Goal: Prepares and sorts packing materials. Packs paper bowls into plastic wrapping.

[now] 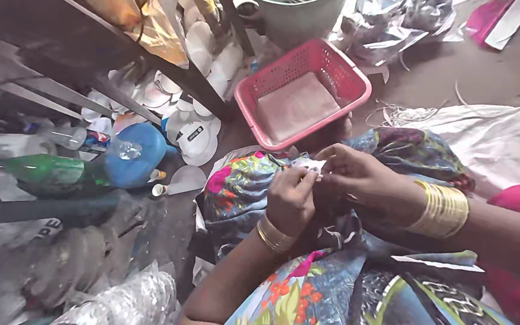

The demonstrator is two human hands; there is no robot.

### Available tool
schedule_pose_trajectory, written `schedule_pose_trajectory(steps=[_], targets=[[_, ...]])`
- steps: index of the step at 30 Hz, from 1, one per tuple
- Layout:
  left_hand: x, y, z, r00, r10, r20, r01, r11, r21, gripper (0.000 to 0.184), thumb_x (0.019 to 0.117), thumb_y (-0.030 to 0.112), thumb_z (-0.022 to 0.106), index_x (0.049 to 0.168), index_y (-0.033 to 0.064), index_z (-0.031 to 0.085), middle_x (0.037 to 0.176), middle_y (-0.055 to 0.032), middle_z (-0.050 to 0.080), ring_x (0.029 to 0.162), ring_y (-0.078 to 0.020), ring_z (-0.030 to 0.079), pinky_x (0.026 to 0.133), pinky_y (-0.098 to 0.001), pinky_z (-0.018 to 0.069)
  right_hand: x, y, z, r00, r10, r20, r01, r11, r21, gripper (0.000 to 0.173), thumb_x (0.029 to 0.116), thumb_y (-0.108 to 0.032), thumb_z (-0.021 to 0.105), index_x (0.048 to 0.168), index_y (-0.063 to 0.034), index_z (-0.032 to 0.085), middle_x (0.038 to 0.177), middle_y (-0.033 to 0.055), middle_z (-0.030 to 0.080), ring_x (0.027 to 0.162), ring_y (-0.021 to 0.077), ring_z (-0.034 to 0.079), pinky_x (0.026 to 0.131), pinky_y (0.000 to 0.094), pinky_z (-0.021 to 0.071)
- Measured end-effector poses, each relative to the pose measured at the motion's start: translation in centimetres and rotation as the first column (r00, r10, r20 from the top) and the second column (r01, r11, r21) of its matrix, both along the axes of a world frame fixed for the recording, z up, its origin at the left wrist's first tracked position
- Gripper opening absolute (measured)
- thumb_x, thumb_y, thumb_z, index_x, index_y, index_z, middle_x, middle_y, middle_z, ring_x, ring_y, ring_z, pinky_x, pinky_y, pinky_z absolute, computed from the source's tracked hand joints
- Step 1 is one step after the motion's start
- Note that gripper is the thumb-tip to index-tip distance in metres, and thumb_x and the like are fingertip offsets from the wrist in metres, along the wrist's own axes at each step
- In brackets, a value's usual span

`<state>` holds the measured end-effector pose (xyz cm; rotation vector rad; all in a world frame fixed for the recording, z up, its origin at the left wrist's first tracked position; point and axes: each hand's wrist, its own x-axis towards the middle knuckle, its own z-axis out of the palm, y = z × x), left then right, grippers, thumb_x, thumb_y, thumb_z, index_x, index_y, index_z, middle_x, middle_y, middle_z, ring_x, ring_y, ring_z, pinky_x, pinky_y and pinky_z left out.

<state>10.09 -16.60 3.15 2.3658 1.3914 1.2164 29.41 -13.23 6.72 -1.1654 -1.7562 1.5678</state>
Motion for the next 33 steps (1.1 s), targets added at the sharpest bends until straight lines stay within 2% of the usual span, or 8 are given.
schedule_pose_trajectory(steps=[5, 7, 11, 15, 20, 24, 28, 33], targets=[[-1.8, 1.7, 2.2, 0.858, -0.101, 0.504, 0.421, 0.701, -0.576, 0.012, 0.0904, 0.001, 0.067, 0.093, 0.0013, 0.079, 0.092, -0.0012, 0.068, 0.089, -0.0011, 0.063, 0.084, -0.0184, 0.0532, -0.8, -1.9, -1.2, 0.949, -0.223, 0.223, 0.007, 0.721, 0.693, 0.012, 0.0898, -0.013, 0.062, 0.097, -0.0048, 0.067, 0.078, 0.0069, 0.068, 0.064, 0.0162, 0.063, 0.059, 0.0331, 0.0538], [-2.0, 2.2, 2.8, 0.765, 0.002, 0.644, 0.545, 0.53, -0.65, 0.012, 0.0895, -0.006, 0.065, 0.093, -0.0019, 0.075, 0.093, 0.0003, 0.066, 0.09, 0.0001, 0.062, 0.084, -0.017, 0.0534, -1.3, -2.1, -2.3, 0.938, -0.292, 0.187, 0.036, 0.618, 0.786, 0.013, 0.0937, -0.011, 0.058, 0.092, -0.0039, 0.069, 0.085, 0.0107, 0.072, 0.073, 0.0206, 0.069, 0.064, 0.0349, 0.0565], [-1.6, 1.5, 3.0, 0.678, 0.253, 0.69, 0.542, 0.462, -0.702, 0.015, 0.0896, -0.009, 0.062, 0.091, -0.0014, 0.075, 0.095, -0.0009, 0.068, 0.092, -0.0039, 0.064, 0.086, -0.0211, 0.0545, -2.0, -2.0, -4.0, 0.926, -0.367, 0.086, 0.129, 0.524, 0.842, 0.017, 0.0965, -0.008, 0.058, 0.083, -0.0038, 0.068, 0.102, 0.0155, 0.073, 0.083, 0.0205, 0.07, 0.069, 0.0309, 0.0573], [-1.6, 0.9, 3.0, 0.641, 0.371, 0.672, 0.499, 0.464, -0.732, 0.015, 0.0909, -0.01, 0.061, 0.093, -0.0022, 0.074, 0.096, -0.0034, 0.068, 0.092, -0.0067, 0.065, 0.086, -0.0232, 0.055, -2.1, -2.5, -3.8, 0.922, -0.373, 0.107, 0.178, 0.65, 0.739, 0.017, 0.0935, -0.016, 0.064, 0.088, -0.008, 0.078, 0.098, 0.0119, 0.072, 0.081, 0.0178, 0.069, 0.069, 0.033, 0.0566], [-1.2, 0.6, 3.0, 0.682, 0.317, 0.659, 0.452, 0.526, -0.721, 0.014, 0.0882, -0.011, 0.064, 0.092, -0.0028, 0.074, 0.096, -0.0028, 0.067, 0.093, -0.004, 0.063, 0.086, -0.0204, 0.0539, -0.9, -2.2, -2.3, 0.982, -0.182, 0.057, 0.154, 0.932, 0.329, 0.02, 0.0897, -0.027, 0.072, 0.094, -0.0086, 0.078, 0.103, 0.0033, 0.065, 0.086, 0.0008, 0.062, 0.074, 0.0174, 0.0541], [-1.5, 0.2, 1.8, 0.844, 0.089, 0.529, 0.311, 0.723, -0.618, 0.01, 0.0875, 0.002, 0.072, 0.094, 0.0015, 0.079, 0.097, -0.004, 0.071, 0.091, -0.0027, 0.065, 0.084, -0.0194, 0.0544, -0.6, -1.3, -1.9, 0.977, -0.145, 0.156, 0.055, 0.88, 0.472, 0.015, 0.0904, -0.021, 0.069, 0.086, -0.0099, 0.077, 0.097, 0.0025, 0.067, 0.084, 0.006, 0.063, 0.074, 0.0257, 0.0543], [-1.4, -0.7, 1.8, 0.994, -0.015, 0.107, 0.044, 0.961, -0.273, 0.011, 0.0891, 0.01, 0.071, 0.092, 0.007, 0.082, 0.092, -0.0091, 0.076, 0.088, -0.0179, 0.073, 0.081, -0.0335, 0.0599, -1.6, -1.5, -0.2, 0.917, -0.186, 0.354, -0.146, 0.667, 0.73, 0.024, 0.0918, -0.025, 0.06, 0.076, -0.0109, 0.072, 0.086, 0.0094, 0.067, 0.07, 0.0251, 0.067, 0.053, 0.0443, 0.0513], [-2.2, -0.8, 2.1, 0.993, -0.075, 0.092, 0.097, 0.959, -0.267, 0.01, 0.0882, 0.009, 0.072, 0.089, 0.0052, 0.081, 0.089, -0.0103, 0.076, 0.084, -0.0187, 0.073, 0.079, -0.0331, 0.0598, -1.0, -1.1, 0.4, 0.938, 0.033, 0.346, -0.181, 0.895, 0.407, 0.025, 0.0973, -0.028, 0.056, 0.086, -0.01, 0.07, 0.078, 0.0034, 0.063, 0.075, 0.0162, 0.062, 0.068, 0.0429, 0.0494]])
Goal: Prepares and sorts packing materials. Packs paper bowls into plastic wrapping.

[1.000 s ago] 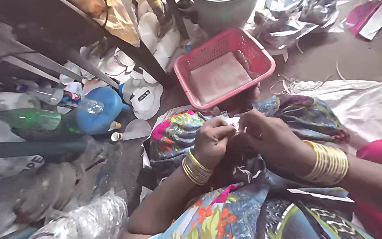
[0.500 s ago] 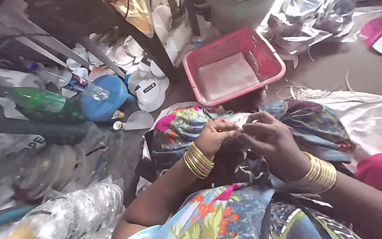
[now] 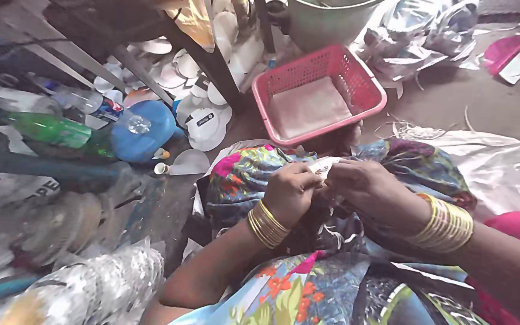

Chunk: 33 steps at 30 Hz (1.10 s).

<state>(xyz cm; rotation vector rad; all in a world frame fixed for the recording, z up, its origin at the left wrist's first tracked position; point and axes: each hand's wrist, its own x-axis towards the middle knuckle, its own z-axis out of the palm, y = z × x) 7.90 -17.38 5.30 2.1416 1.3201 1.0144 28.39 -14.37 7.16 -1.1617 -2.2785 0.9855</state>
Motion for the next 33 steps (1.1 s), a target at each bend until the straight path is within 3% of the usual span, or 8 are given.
schedule_pose_trajectory(steps=[5, 12, 16, 19, 21, 24, 29, 33], targets=[[-0.7, 0.7, 1.1, 0.997, -0.069, 0.027, 0.069, 0.998, 0.008, 0.012, 0.091, 0.011, 0.071, 0.087, 0.0041, 0.079, 0.087, -0.0082, 0.075, 0.083, -0.0138, 0.071, 0.078, -0.0297, 0.0581, -0.3, -0.8, 0.0, 0.931, -0.254, -0.263, 0.168, 0.936, -0.308, 0.019, 0.0941, -0.015, 0.057, 0.077, -0.0172, 0.065, 0.065, -0.0147, 0.057, 0.059, -0.0074, 0.052, 0.056, 0.0145, 0.0437], [-1.3, 1.3, 1.7, 0.948, 0.027, -0.319, 0.103, 0.918, 0.383, 0.016, 0.0907, 0.008, 0.06, 0.086, 0.0044, 0.075, 0.086, -0.0126, 0.075, 0.077, -0.0255, 0.073, 0.065, -0.0373, 0.0588, 1.4, 0.2, 0.5, 0.794, -0.48, -0.371, 0.21, 0.791, -0.574, 0.022, 0.0932, -0.009, 0.059, 0.073, -0.0135, 0.065, 0.063, -0.0054, 0.061, 0.056, 0.003, 0.056, 0.054, 0.0208, 0.0476], [-1.3, 0.9, 1.5, 0.928, 0.098, -0.358, 0.047, 0.926, 0.375, 0.017, 0.0924, 0.007, 0.059, 0.089, 0.0013, 0.075, 0.08, -0.0146, 0.073, 0.07, -0.0283, 0.072, 0.059, -0.0407, 0.0573, 1.7, 0.1, 0.3, 0.912, -0.275, -0.305, 0.234, 0.958, -0.165, 0.016, 0.0941, -0.015, 0.061, 0.079, -0.0132, 0.067, 0.067, -0.0109, 0.059, 0.061, -0.0054, 0.054, 0.058, 0.0152, 0.0466], [-1.1, 0.9, 1.4, 0.92, 0.132, -0.368, -0.001, 0.942, 0.337, 0.019, 0.0925, 0.01, 0.058, 0.088, 0.0002, 0.074, 0.079, -0.016, 0.072, 0.069, -0.0307, 0.072, 0.058, -0.0429, 0.0577, 1.2, -0.3, -0.6, 0.987, -0.111, -0.113, 0.142, 0.939, 0.314, 0.024, 0.0951, -0.021, 0.055, 0.079, -0.0064, 0.066, 0.072, 0.0067, 0.063, 0.063, 0.018, 0.061, 0.055, 0.0388, 0.0468], [-1.1, 1.1, 1.8, 0.931, 0.07, -0.358, 0.007, 0.978, 0.21, 0.021, 0.0944, 0.014, 0.059, 0.088, 0.0003, 0.073, 0.082, -0.0162, 0.072, 0.074, -0.0314, 0.073, 0.063, -0.0462, 0.0595, 1.0, -0.3, -0.5, 0.991, -0.104, -0.085, 0.127, 0.935, 0.332, 0.025, 0.0958, -0.02, 0.054, 0.08, -0.0045, 0.064, 0.073, 0.0114, 0.064, 0.065, 0.0251, 0.064, 0.055, 0.0453, 0.0478], [-1.9, 1.7, 2.7, 0.997, -0.042, -0.066, 0.026, 0.974, -0.226, 0.021, 0.095, 0.019, 0.063, 0.086, 0.0051, 0.074, 0.08, -0.0028, 0.071, 0.075, -0.0113, 0.067, 0.071, -0.0337, 0.056, 1.4, 0.7, -0.6, 0.955, -0.171, -0.245, 0.183, 0.983, 0.028, 0.023, 0.0957, -0.018, 0.053, 0.079, -0.0072, 0.065, 0.069, -0.0008, 0.058, 0.064, 0.0069, 0.055, 0.06, 0.0292, 0.0442], [-1.8, 3.0, 3.4, 0.893, 0.281, 0.352, 0.107, 0.627, -0.771, 0.018, 0.0924, -0.005, 0.063, 0.077, 0.0043, 0.068, 0.063, 0.0061, 0.062, 0.053, 0.0001, 0.052, 0.053, -0.017, 0.0456, 1.6, 1.2, -1.0, 0.849, -0.374, -0.373, 0.2, 0.881, -0.428, 0.02, 0.089, -0.014, 0.061, 0.07, -0.016, 0.061, 0.063, -0.0134, 0.053, 0.058, -0.0034, 0.05, 0.057, 0.0214, 0.0413], [-1.6, 3.7, 4.6, 0.819, 0.477, 0.319, 0.073, 0.465, -0.882, 0.021, 0.1006, -0.001, 0.056, 0.082, 0.0021, 0.066, 0.063, 0.0027, 0.062, 0.045, 0.0017, 0.046, 0.042, -0.0131, 0.0362, 1.3, 0.6, -2.3, 0.907, -0.229, -0.353, 0.23, 0.972, -0.04, 0.019, 0.0914, -0.014, 0.061, 0.075, -0.0067, 0.065, 0.067, -0.0043, 0.058, 0.062, 0.0021, 0.053, 0.058, 0.0231, 0.0422]])
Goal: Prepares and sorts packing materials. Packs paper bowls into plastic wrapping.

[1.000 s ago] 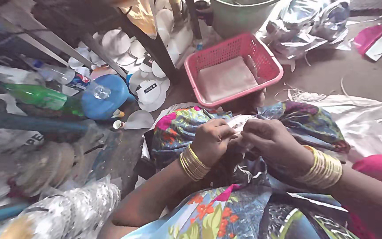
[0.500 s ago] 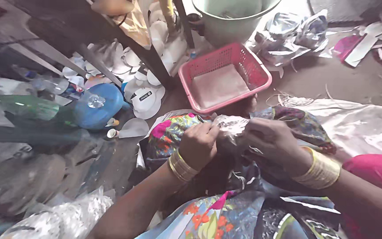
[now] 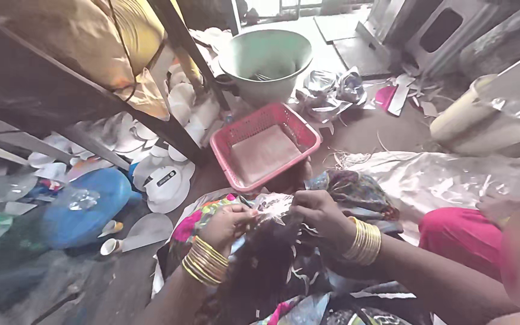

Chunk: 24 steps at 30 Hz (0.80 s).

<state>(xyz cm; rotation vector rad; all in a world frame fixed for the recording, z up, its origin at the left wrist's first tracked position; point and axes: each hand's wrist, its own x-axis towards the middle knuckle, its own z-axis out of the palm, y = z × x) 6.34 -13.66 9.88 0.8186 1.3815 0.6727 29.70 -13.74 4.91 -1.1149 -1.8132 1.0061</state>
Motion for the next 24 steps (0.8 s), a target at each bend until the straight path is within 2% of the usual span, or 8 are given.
schedule_pose_trajectory(steps=[3, 6, 8, 10, 13, 16, 18, 24], targets=[[1.1, 0.3, 2.2, 0.99, 0.137, 0.043, -0.137, 0.99, -0.02, 0.02, 0.105, 0.007, 0.053, 0.09, 0.0008, 0.065, 0.068, -0.0014, 0.066, 0.05, -0.0031, 0.057, 0.047, -0.0156, 0.0468, -1.2, -0.8, 0.9, 0.92, -0.094, 0.381, -0.177, 0.767, 0.616, 0.016, 0.0911, -0.015, 0.058, 0.079, -0.008, 0.066, 0.071, 0.0083, 0.063, 0.057, 0.0226, 0.062, 0.047, 0.0372, 0.0487], [2.3, -0.4, 2.2, 1.0, 0.001, 0.029, -0.008, 0.973, 0.232, 0.017, 0.0999, -0.001, 0.058, 0.087, 0.0, 0.069, 0.073, 0.0004, 0.069, 0.062, -0.0044, 0.065, 0.064, -0.0196, 0.0563, -2.3, -1.5, 2.6, 0.84, -0.052, 0.54, -0.4, 0.613, 0.681, 0.016, 0.0954, -0.013, 0.053, 0.087, -0.011, 0.067, 0.073, 0.0066, 0.061, 0.057, 0.0225, 0.059, 0.048, 0.0355, 0.0465], [2.3, -0.7, 0.1, 0.984, -0.153, -0.094, 0.179, 0.882, 0.435, 0.012, 0.0939, 0.002, 0.064, 0.085, 0.004, 0.072, 0.077, 0.0059, 0.069, 0.07, 0.0014, 0.064, 0.071, -0.0179, 0.0554, -2.6, -1.2, 2.8, 0.86, 0.015, 0.51, -0.395, 0.653, 0.647, 0.017, 0.096, -0.016, 0.053, 0.086, -0.0102, 0.065, 0.077, 0.0073, 0.064, 0.059, 0.0224, 0.061, 0.048, 0.0358, 0.0479], [2.0, -0.9, -2.3, 0.961, -0.204, -0.185, 0.273, 0.791, 0.547, 0.009, 0.0911, 0.008, 0.067, 0.09, 0.0038, 0.075, 0.092, 0.0027, 0.068, 0.086, 0.0023, 0.063, 0.082, -0.0171, 0.0539, -2.1, -0.3, 1.7, 0.929, 0.121, 0.351, -0.313, 0.762, 0.566, 0.018, 0.0951, -0.018, 0.056, 0.084, -0.0063, 0.064, 0.075, 0.0101, 0.063, 0.061, 0.0239, 0.062, 0.049, 0.0378, 0.0478], [1.9, -1.0, -5.0, 0.967, -0.254, 0.009, 0.201, 0.785, 0.586, 0.008, 0.0903, 0.002, 0.066, 0.091, -0.0012, 0.073, 0.108, -0.0023, 0.06, 0.102, -0.0001, 0.059, 0.091, -0.0155, 0.0519, -1.2, 0.9, -0.2, 0.959, 0.283, -0.021, -0.266, 0.92, 0.287, 0.019, 0.0978, -0.01, 0.056, 0.088, 0.0026, 0.066, 0.079, 0.0099, 0.063, 0.071, 0.0118, 0.059, 0.065, 0.0257, 0.0494], [1.9, -1.1, -6.0, 0.954, -0.234, 0.185, 0.114, 0.859, 0.499, 0.01, 0.0912, 0.003, 0.066, 0.087, 0.0022, 0.075, 0.109, 0.0, 0.064, 0.104, -0.0021, 0.06, 0.092, -0.0193, 0.052, -1.2, 0.8, -0.7, 0.916, 0.245, -0.317, -0.29, 0.951, -0.103, 0.015, 0.1007, -0.008, 0.055, 0.092, -0.0018, 0.065, 0.08, -0.0077, 0.062, 0.072, -0.0062, 0.057, 0.068, 0.0135, 0.0494], [1.9, -1.0, -6.0, 0.949, -0.225, 0.219, 0.108, 0.889, 0.445, 0.01, 0.0901, 0.001, 0.067, 0.085, 0.0037, 0.076, 0.107, 0.0002, 0.065, 0.104, -0.0034, 0.06, 0.092, -0.0202, 0.0519, -1.1, 0.9, -0.3, 0.916, 0.199, -0.349, -0.298, 0.919, -0.259, 0.014, 0.1002, -0.01, 0.056, 0.091, -0.0085, 0.067, 0.078, -0.0128, 0.063, 0.071, -0.0064, 0.058, 0.068, 0.0148, 0.0506], [2.4, -0.7, -5.7, 0.969, -0.22, 0.111, 0.118, 0.81, 0.574, 0.004, 0.0835, -0.001, 0.074, 0.084, 0.0019, 0.077, 0.099, 0.0013, 0.066, 0.1, -0.0006, 0.059, 0.091, -0.018, 0.0499, -1.0, 1.5, 0.4, 0.91, 0.243, -0.335, -0.347, 0.889, -0.298, 0.014, 0.1005, -0.012, 0.058, 0.09, -0.0101, 0.067, 0.078, -0.0118, 0.066, 0.073, -0.0038, 0.063, 0.071, 0.0167, 0.0546]])
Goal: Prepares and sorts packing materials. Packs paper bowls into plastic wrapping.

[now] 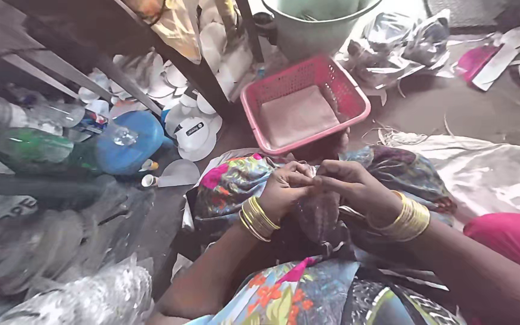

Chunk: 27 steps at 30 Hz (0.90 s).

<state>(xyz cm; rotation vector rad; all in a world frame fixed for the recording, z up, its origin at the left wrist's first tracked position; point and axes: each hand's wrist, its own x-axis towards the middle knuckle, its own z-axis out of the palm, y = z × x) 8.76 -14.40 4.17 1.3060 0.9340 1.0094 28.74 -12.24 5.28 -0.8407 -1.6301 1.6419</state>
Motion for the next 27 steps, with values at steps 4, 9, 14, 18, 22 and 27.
schedule_pose_trajectory(steps=[4, 9, 14, 18, 22, 27], targets=[[0.0, -0.2, -1.1, 0.998, 0.058, -0.035, -0.057, 0.997, 0.046, 0.004, 0.0865, 0.005, 0.075, 0.087, 0.0031, 0.078, 0.098, 0.0008, 0.068, 0.101, -0.0021, 0.061, 0.093, -0.0212, 0.0501, 0.7, -0.1, -0.2, 0.998, -0.042, 0.055, 0.042, 0.999, -0.002, 0.009, 0.1008, -0.015, 0.06, 0.107, -0.0096, 0.065, 0.088, -0.0092, 0.066, 0.071, -0.0032, 0.061, 0.064, 0.0151, 0.0523], [0.2, -0.6, -2.1, 0.997, 0.059, -0.039, -0.055, 0.993, 0.102, 0.006, 0.0873, 0.006, 0.073, 0.087, 0.0024, 0.078, 0.098, -0.0011, 0.07, 0.103, -0.0041, 0.061, 0.096, -0.0252, 0.0496, 1.3, -0.7, -1.4, 0.966, -0.174, 0.193, 0.076, 0.901, 0.428, 0.027, 0.093, -0.011, 0.067, 0.118, -0.0007, 0.069, 0.102, 0.0027, 0.074, 0.084, 0.0009, 0.067, 0.069, 0.0163, 0.0557], [0.5, -1.2, -2.4, 0.987, 0.129, -0.097, -0.099, 0.958, 0.27, 0.007, 0.0871, 0.004, 0.074, 0.088, -0.0019, 0.078, 0.099, -0.0089, 0.072, 0.101, -0.0063, 0.065, 0.093, -0.0222, 0.053, 1.2, -0.8, -1.4, 0.928, -0.25, 0.275, 0.023, 0.776, 0.63, 0.024, 0.0941, -0.015, 0.065, 0.114, -0.004, 0.073, 0.092, 0.0023, 0.076, 0.079, 0.0068, 0.069, 0.073, 0.0214, 0.0564], [0.9, -1.9, -2.2, 0.973, 0.192, -0.131, -0.149, 0.947, 0.283, 0.007, 0.0868, 0.004, 0.075, 0.087, -0.0015, 0.079, 0.1, -0.0105, 0.072, 0.101, -0.0072, 0.066, 0.093, -0.022, 0.0544, 1.1, -1.0, -1.7, 0.924, -0.27, 0.269, 0.014, 0.729, 0.684, 0.022, 0.0939, -0.015, 0.064, 0.111, -0.0031, 0.072, 0.088, 0.003, 0.075, 0.077, 0.009, 0.069, 0.072, 0.0237, 0.0571], [1.5, -2.2, -1.9, 0.951, 0.285, -0.121, -0.262, 0.949, 0.178, 0.004, 0.0848, 0.001, 0.076, 0.087, -0.0016, 0.078, 0.098, -0.0094, 0.072, 0.095, -0.005, 0.068, 0.087, -0.0192, 0.057, 0.0, -1.7, -2.2, 0.868, -0.439, 0.233, 0.067, 0.567, 0.821, 0.014, 0.0939, -0.011, 0.061, 0.098, -0.0034, 0.072, 0.082, 0.0067, 0.074, 0.076, 0.0152, 0.07, 0.073, 0.0288, 0.0574], [1.7, -2.0, -1.4, 0.95, 0.282, -0.132, -0.27, 0.957, 0.104, 0.003, 0.0844, 0.0, 0.076, 0.086, -0.0025, 0.076, 0.098, -0.0095, 0.07, 0.092, -0.0045, 0.068, 0.083, -0.0182, 0.0582, -0.6, -2.6, -3.5, 0.809, -0.569, 0.148, 0.081, 0.358, 0.93, 0.015, 0.0971, -0.01, 0.06, 0.099, -0.0074, 0.074, 0.088, 0.011, 0.076, 0.083, 0.0222, 0.071, 0.07, 0.0295, 0.056]])
